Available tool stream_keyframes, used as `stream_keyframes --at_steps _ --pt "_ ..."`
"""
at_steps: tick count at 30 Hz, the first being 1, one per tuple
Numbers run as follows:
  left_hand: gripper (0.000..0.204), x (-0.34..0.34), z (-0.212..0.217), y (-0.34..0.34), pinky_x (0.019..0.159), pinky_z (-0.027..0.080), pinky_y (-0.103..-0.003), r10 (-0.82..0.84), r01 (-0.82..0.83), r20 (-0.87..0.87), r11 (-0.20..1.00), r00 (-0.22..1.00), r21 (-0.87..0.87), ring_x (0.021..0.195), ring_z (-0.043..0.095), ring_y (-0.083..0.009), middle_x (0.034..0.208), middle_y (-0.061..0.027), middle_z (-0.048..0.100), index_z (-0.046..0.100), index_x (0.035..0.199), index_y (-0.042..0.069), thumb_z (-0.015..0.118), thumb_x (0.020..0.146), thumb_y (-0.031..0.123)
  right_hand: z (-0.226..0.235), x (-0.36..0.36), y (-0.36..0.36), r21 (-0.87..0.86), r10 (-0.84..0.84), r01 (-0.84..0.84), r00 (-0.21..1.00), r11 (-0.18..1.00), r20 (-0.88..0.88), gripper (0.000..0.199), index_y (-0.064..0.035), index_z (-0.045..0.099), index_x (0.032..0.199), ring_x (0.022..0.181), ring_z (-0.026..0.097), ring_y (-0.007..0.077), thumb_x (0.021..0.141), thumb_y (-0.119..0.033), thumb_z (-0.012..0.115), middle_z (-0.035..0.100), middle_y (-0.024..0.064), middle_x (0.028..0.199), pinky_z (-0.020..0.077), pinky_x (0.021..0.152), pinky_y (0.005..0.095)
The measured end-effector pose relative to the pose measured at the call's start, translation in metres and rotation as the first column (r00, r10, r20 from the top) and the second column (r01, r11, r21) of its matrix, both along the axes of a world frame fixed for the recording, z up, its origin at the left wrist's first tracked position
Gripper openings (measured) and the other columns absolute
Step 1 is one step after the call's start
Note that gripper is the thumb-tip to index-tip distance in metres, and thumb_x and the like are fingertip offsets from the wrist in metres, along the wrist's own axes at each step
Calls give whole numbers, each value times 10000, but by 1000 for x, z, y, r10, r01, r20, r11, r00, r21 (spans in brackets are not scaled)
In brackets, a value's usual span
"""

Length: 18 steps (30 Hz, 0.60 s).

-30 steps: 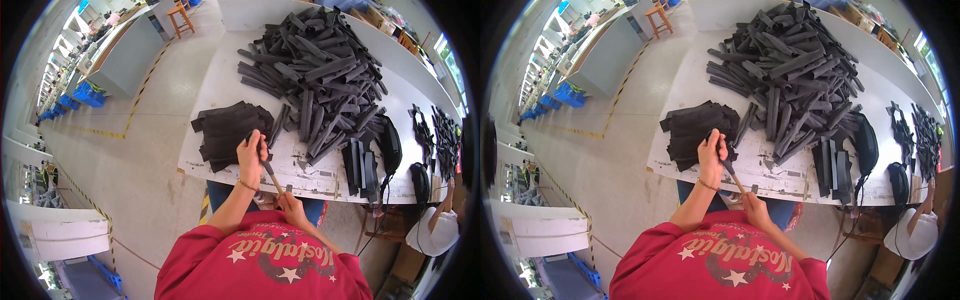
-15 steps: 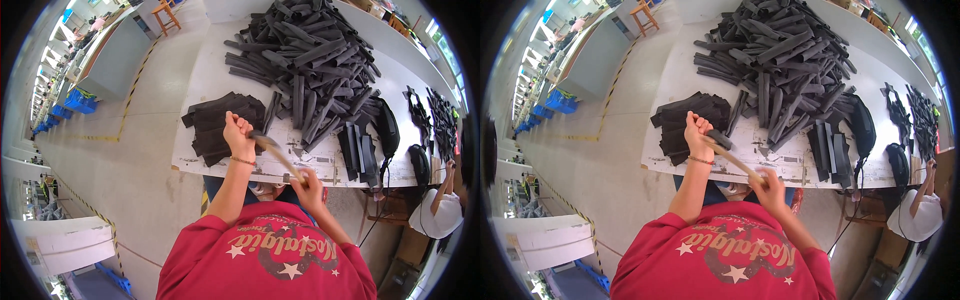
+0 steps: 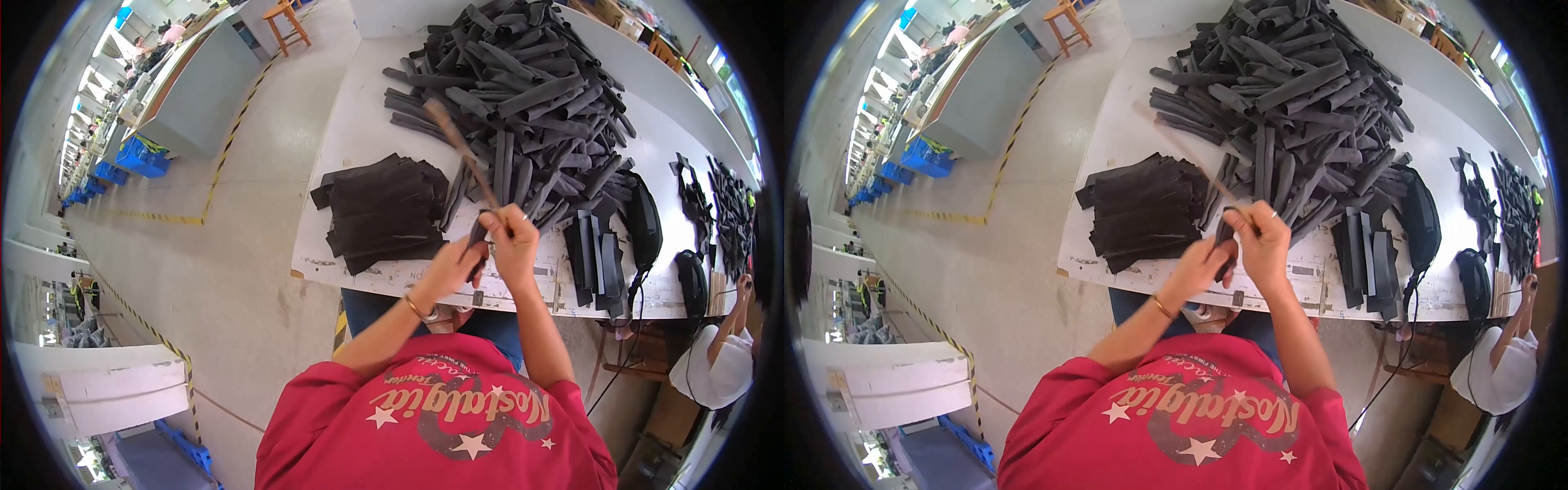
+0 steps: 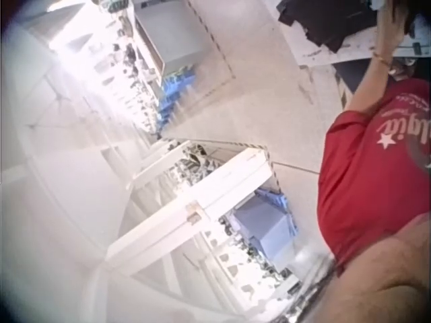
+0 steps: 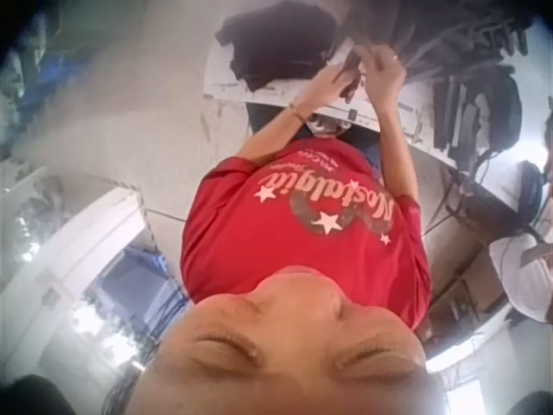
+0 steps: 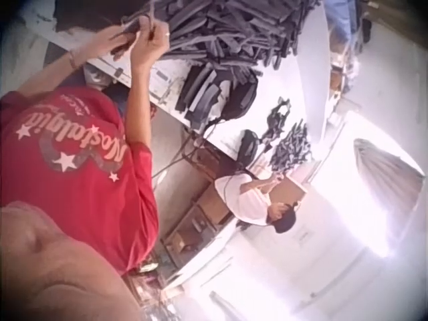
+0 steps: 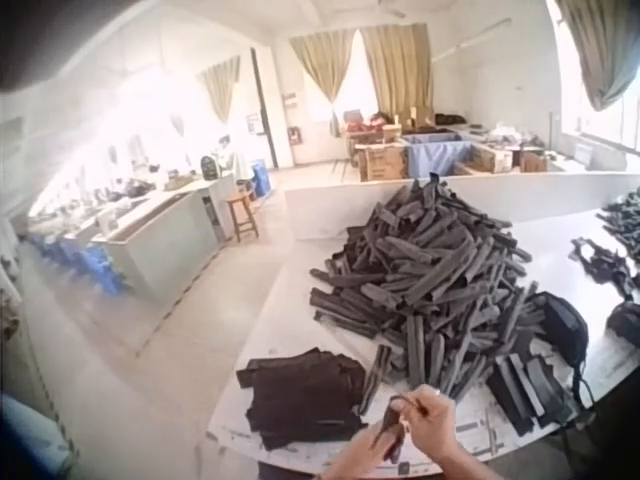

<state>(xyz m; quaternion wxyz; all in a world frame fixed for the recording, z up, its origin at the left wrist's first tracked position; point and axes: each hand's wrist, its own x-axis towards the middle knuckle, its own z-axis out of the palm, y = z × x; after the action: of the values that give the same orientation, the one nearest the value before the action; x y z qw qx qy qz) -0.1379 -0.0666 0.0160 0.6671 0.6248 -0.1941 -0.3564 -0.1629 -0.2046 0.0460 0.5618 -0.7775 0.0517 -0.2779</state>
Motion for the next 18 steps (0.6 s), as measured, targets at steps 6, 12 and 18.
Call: stream_keyframes --at_steps 6,12,18 --pt "291 -62 12 -8 514 450 -248 27 -82 -217 966 976 -246 500 533 -146 711 -84 565 447 863 29 332 1015 249 25 26 -19 401 -220 183 974 897 47 175 -23 641 837 527 313 -4 913 -180 627 438 -88 620 209 470 182" --pt "323 -82 -37 7 587 482 -273 -218 200 -132 970 967 -135 595 596 -162 726 -107 587 506 840 12 311 1003 211 5 41 -43 442 -418 365 908 819 24 217 -56 656 838 495 298 -5 922 -252 614 416 -104 592 196 441 188" --pt "151 -27 22 0 775 422 -228 448 -397 83 853 890 -339 855 526 -84 926 -20 583 507 1070 40 518 934 105 8 18 -32 161 -144 153 988 975 -63 244 -46 640 816 531 333 6 926 -261 604 422 -103 609 245 458 202"
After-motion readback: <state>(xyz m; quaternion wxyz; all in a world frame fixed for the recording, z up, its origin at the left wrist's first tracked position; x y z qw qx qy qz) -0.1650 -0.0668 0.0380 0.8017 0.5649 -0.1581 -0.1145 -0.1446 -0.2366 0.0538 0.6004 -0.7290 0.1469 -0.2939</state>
